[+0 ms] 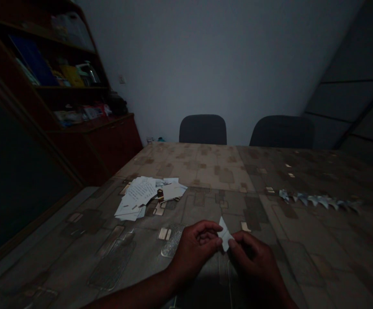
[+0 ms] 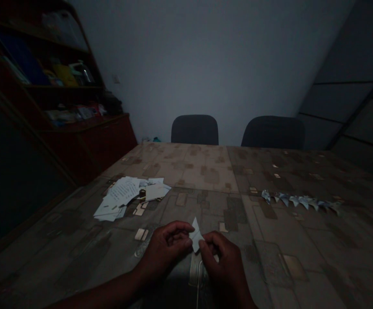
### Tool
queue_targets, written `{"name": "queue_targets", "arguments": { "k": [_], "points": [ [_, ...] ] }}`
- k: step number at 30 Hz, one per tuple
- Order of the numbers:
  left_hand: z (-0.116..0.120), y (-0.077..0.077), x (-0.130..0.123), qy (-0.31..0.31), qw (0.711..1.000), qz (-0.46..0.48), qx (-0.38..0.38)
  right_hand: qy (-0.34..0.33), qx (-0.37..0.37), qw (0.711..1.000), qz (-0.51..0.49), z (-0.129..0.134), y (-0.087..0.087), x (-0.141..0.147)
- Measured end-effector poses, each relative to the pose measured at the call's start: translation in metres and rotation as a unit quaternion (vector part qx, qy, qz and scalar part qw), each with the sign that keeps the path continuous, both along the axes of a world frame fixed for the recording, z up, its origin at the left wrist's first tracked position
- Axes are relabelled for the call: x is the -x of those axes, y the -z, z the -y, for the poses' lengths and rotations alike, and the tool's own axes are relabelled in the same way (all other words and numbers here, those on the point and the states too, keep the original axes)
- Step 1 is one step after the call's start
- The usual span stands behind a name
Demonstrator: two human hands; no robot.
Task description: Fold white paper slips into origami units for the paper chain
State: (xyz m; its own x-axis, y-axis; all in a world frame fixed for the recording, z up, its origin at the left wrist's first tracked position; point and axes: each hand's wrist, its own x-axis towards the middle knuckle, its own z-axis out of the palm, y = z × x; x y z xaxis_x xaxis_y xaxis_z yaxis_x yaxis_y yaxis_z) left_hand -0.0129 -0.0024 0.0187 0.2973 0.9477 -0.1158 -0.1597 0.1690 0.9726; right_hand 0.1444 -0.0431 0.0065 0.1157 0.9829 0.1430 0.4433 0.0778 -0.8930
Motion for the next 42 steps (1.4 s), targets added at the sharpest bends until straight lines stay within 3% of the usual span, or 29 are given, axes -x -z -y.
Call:
{"name": "queue_targets", "arguments": {
  "k": [6,15,25,35,42],
  "points": [
    [-0.0008,0.0043,0.0018,0.013,1.0,0.012,0.002,0.003,0.036,0.998,-0.056,-0.0008,-0.0013,0.0001],
    [-0.0018,0.0062,0.0014,0.022,0.999,0.027,0.009,0.013,0.031,0.994,-0.104,-0.0016,-0.0021,0.0026],
    [-0.0006,0.0028,-0.0019,0.006,1.0,-0.016,-0.013,0.02,-0.019,1.0,0.011,0.0007,0.0016,0.0024],
    [0.0007,0.0012,-0.0018,0.013,1.0,-0.012,-0.008,-0.023,-0.003,0.998,0.066,0.0002,0.0005,-0.0032],
    [0.0001,0.0007,-0.0023,0.01,1.0,-0.005,-0.005,-0.008,-0.021,0.997,0.079,0.0,-0.0012,-0.0011]
  ]
}}
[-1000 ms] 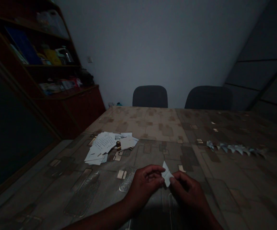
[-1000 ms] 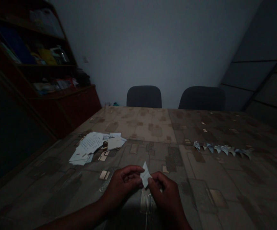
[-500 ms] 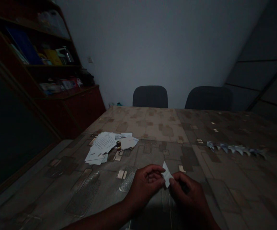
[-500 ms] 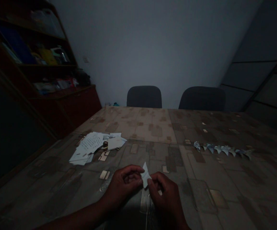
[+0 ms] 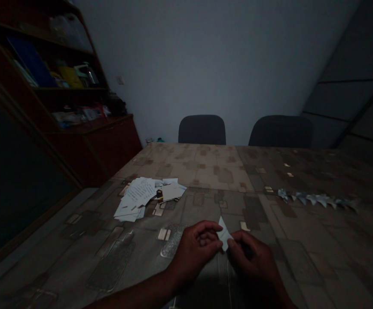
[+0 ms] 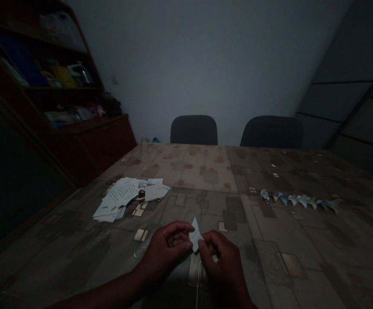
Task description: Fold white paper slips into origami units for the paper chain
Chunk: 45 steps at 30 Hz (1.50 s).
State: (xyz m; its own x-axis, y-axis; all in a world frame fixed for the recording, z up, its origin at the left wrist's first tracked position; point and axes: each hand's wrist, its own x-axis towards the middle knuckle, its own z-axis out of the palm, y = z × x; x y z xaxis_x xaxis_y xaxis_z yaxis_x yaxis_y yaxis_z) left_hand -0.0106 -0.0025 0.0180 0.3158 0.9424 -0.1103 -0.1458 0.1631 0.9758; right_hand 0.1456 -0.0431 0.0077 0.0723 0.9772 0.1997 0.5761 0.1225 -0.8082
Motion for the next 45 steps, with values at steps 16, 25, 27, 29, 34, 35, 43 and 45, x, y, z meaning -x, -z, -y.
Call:
{"name": "queue_targets", "arguments": {
  "k": [16,25,27,29,34,35,43,45],
  "points": [
    [-0.002,0.009,0.003,0.025,0.999,0.031,0.002,0.023,0.022,0.995,-0.097,-0.001,0.007,0.001],
    [-0.001,0.01,0.004,0.024,0.999,0.033,-0.007,0.005,0.027,0.997,-0.071,-0.001,0.005,0.0],
    [-0.001,0.011,0.003,0.019,0.999,0.026,-0.009,0.009,0.022,0.998,-0.056,0.0,0.004,0.0],
    [-0.001,0.011,0.002,0.015,1.0,0.021,-0.012,0.01,0.017,0.999,-0.046,0.0,0.003,0.001],
    [-0.001,0.01,0.001,0.019,1.0,0.022,0.002,0.008,0.019,0.999,-0.048,0.0,0.005,0.001],
    [-0.001,0.01,0.001,0.019,1.0,0.023,0.003,0.01,0.02,0.998,-0.051,0.0,0.006,0.001],
    [-0.002,0.015,0.003,0.032,0.999,0.039,0.0,0.0,0.039,0.997,-0.064,0.0,0.006,-0.001],
    [-0.002,0.013,0.003,0.031,0.999,0.041,0.0,0.002,0.037,0.997,-0.066,0.0,0.005,-0.001]
  ]
}}
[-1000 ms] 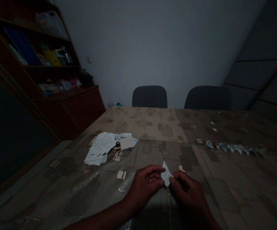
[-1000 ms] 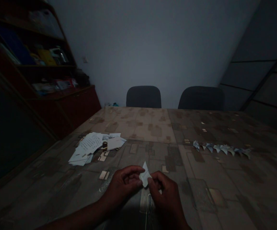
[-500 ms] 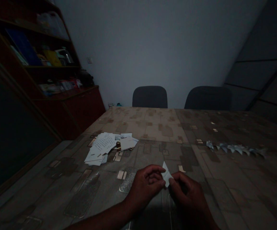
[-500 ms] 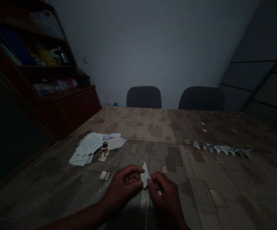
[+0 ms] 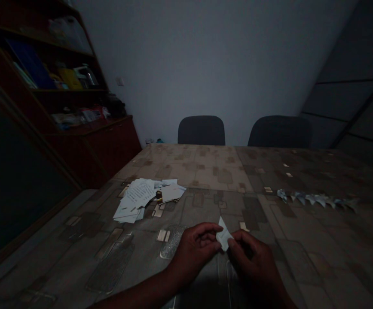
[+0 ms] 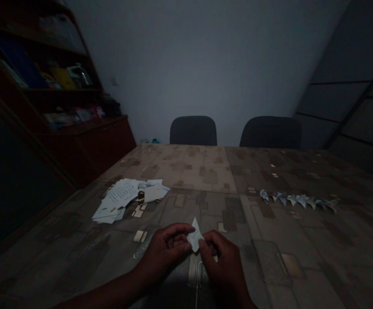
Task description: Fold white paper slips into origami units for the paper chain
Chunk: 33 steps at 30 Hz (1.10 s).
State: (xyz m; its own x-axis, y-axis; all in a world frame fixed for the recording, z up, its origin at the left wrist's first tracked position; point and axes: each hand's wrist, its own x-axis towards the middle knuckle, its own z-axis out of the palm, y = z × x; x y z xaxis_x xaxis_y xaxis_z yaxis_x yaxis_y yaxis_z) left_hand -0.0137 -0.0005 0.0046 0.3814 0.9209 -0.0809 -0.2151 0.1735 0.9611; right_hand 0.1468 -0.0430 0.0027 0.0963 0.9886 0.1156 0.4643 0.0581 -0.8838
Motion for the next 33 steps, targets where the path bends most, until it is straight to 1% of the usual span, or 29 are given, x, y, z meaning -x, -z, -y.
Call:
{"name": "queue_targets", "arguments": {
  "k": [4,9,17,21,26,29,33],
  "points": [
    [-0.0006,-0.0022,0.0001,-0.001,1.0,0.008,0.001,0.005,-0.006,1.0,0.002,-0.0009,-0.0011,0.0004],
    [0.0001,0.0006,0.0005,0.002,1.0,0.01,-0.001,0.006,-0.003,1.0,-0.008,-0.0006,-0.0024,0.0008],
    [0.0004,0.0021,0.0011,0.011,1.0,0.021,0.011,0.0,0.0,1.0,-0.007,-0.0013,0.0022,0.0004],
    [-0.0001,0.0016,0.0004,0.008,1.0,0.019,0.014,-0.001,0.006,1.0,0.0,-0.0001,-0.0012,0.0005],
    [-0.0005,-0.0008,-0.0001,0.006,1.0,0.02,0.007,0.006,-0.007,1.0,-0.005,-0.0006,-0.0032,0.0026],
    [0.0002,-0.0019,-0.0008,0.004,0.999,0.026,0.018,0.01,-0.012,1.0,-0.01,-0.0002,-0.0026,0.0033],
    [0.0024,-0.0041,-0.0016,0.001,0.999,0.032,0.039,0.001,-0.021,1.0,0.018,0.0013,-0.0029,0.0029]
  ]
}}
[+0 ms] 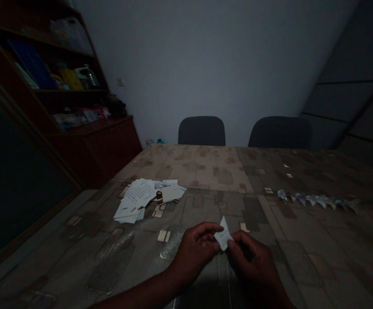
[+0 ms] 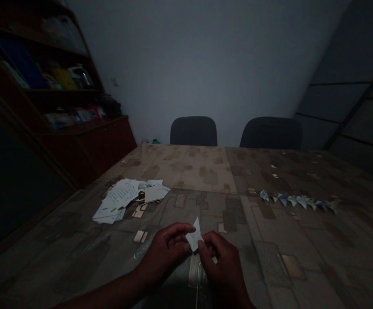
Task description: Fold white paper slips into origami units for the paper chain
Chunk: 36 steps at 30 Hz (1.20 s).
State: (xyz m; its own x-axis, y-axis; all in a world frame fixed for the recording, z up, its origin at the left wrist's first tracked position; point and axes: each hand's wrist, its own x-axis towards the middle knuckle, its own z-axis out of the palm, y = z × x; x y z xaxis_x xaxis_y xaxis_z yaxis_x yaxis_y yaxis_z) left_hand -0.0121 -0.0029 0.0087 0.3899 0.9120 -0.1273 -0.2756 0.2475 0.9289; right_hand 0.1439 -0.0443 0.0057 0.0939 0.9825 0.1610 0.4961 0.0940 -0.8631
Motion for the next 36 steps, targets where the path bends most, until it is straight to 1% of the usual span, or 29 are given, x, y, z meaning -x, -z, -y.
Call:
{"name": "queue_targets", "arguments": {
  "k": [4,8,13,19,23,28,32,36],
  "points": [
    [0.001,-0.002,0.0,-0.01,1.0,-0.017,-0.008,-0.011,-0.013,0.999,0.035,0.0,0.001,-0.001],
    [0.002,-0.002,0.0,-0.02,0.999,-0.025,-0.016,-0.005,-0.023,0.998,0.058,0.0,0.003,-0.001],
    [0.003,0.0,-0.003,-0.019,1.0,-0.002,-0.005,-0.014,-0.025,0.998,0.062,0.001,0.001,0.001],
    [0.002,-0.008,-0.005,-0.046,0.999,-0.01,0.015,-0.02,-0.017,0.998,0.061,-0.001,0.0,0.0],
    [0.002,-0.01,-0.003,-0.03,0.999,-0.01,0.005,-0.025,-0.02,0.998,0.059,-0.002,0.002,0.0],
    [0.0,-0.003,0.002,-0.007,1.0,-0.009,-0.025,0.003,-0.009,1.0,0.027,0.0,0.001,0.002],
    [-0.001,0.002,0.003,0.007,1.0,0.013,-0.02,-0.001,0.001,1.0,0.005,0.001,-0.001,0.001],
    [-0.001,0.002,0.002,0.011,0.999,0.032,-0.014,-0.015,0.003,1.0,-0.003,0.0,-0.001,-0.001]
  ]
}}
